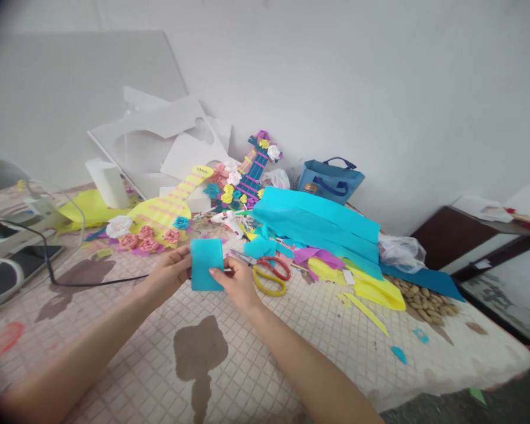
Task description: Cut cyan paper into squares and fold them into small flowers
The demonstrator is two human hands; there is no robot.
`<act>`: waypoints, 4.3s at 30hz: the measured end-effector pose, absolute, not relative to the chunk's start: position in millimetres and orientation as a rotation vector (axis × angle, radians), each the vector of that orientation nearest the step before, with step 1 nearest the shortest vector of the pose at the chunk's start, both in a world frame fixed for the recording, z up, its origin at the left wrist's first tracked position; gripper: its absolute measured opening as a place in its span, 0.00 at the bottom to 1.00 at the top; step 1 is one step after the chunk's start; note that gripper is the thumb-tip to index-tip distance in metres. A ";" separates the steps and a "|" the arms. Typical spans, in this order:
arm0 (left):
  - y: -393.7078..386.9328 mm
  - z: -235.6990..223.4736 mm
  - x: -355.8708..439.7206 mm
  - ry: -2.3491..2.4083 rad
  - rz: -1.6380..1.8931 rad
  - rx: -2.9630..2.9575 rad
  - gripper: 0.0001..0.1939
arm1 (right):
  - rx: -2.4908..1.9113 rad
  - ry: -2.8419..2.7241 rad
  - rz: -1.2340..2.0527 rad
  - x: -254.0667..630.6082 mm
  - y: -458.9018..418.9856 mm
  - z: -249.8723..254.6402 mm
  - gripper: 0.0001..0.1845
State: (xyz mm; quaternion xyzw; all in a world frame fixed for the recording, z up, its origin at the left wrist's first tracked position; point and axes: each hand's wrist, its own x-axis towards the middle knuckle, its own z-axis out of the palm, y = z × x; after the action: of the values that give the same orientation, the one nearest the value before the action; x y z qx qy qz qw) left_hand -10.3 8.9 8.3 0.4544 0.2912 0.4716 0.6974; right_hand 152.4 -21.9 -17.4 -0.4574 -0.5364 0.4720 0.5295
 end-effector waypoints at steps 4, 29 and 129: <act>4.8 11.3 -7.9 0.690 1.109 0.958 0.20 | -1.103 -1.242 1.138 151.1 -22.9 -16.7 0.14; -3.2 13.8 -5.7 0.714 1.013 1.223 0.15 | -1.055 -1.252 1.036 156.1 -21.3 -9.5 0.16; -3.2 2.1 -2.0 0.796 1.025 1.032 0.17 | -1.103 -1.194 0.997 164.6 -17.0 -4.3 0.13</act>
State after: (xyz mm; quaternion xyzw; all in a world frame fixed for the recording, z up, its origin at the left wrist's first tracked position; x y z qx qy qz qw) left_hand -2.0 -3.2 2.1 0.4587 0.3539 0.4556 0.6758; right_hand 164.6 -17.0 -4.3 -0.4718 -0.5107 0.4264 0.5786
